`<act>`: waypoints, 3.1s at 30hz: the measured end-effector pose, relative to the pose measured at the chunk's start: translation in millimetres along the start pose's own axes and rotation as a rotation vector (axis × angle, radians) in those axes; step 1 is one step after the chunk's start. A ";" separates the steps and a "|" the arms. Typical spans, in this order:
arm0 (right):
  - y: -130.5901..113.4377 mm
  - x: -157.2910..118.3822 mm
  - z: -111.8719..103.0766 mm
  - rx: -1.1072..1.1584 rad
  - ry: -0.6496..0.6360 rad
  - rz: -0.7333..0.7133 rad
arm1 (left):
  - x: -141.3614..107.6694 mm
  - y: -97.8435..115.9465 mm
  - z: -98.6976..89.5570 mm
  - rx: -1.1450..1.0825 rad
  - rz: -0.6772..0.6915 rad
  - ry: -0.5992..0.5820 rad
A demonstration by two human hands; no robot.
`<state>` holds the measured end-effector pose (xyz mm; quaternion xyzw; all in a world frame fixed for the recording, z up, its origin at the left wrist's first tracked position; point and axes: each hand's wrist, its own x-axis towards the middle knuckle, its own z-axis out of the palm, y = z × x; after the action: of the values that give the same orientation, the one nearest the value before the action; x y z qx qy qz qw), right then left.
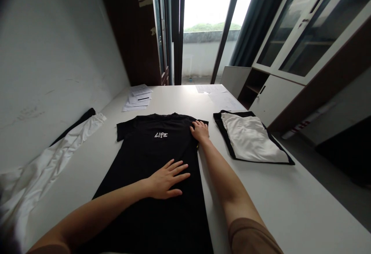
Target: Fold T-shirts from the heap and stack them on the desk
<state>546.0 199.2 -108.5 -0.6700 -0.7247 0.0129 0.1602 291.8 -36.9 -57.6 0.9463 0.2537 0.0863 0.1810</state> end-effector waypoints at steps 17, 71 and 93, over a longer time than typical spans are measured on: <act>-46.8 -25.2 -32.4 -0.110 0.056 -0.112 | -82.2 -189.9 -43.7 0.070 -0.603 0.504; -16.9 56.2 19.3 -0.032 -0.200 -0.075 | -37.3 -284.4 -71.9 0.259 -1.035 0.172; 0.3 113.1 35.9 0.016 -0.133 -0.147 | -0.1 -345.4 -88.3 0.281 -1.051 0.183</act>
<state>531.6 316.5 -118.3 -0.6115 -0.7808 0.0514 0.1173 114.1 267.8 -109.8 0.6958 0.7159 0.0316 0.0486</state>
